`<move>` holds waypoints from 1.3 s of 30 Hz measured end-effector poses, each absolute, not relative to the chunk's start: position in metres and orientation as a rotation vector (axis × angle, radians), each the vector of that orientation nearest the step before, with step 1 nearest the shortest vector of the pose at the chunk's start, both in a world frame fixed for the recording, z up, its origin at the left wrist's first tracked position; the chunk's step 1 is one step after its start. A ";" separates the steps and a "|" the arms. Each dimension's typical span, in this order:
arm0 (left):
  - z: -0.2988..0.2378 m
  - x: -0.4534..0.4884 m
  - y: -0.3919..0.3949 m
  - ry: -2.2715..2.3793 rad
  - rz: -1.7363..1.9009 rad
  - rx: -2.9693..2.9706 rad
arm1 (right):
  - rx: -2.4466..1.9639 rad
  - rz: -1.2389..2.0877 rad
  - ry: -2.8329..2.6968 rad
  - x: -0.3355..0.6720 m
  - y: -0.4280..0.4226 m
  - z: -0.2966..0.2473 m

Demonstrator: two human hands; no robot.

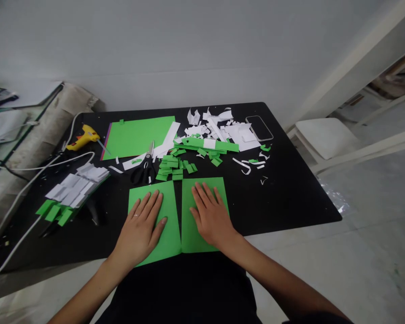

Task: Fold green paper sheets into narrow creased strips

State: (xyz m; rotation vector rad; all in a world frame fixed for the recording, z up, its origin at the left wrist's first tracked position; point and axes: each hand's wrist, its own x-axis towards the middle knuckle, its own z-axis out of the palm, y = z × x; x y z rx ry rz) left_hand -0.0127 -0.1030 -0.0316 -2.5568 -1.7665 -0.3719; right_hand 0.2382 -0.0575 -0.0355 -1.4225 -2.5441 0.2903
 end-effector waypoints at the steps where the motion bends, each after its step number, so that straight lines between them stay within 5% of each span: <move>1: -0.032 -0.013 -0.103 -1.768 -0.377 -2.559 | -1.422 0.294 -2.541 0.239 -0.058 -0.036; 13: -0.020 -0.010 -0.103 -1.780 -0.757 -2.494 | -1.140 0.294 -2.379 0.237 -0.054 -0.015; 23: -0.030 0.000 -0.126 -1.764 -0.385 -2.617 | -1.295 0.308 -2.609 0.237 -0.079 -0.031; 39: -0.012 -0.025 -0.134 -1.646 -0.414 -2.908 | -1.346 0.354 -2.505 0.271 -0.063 -0.024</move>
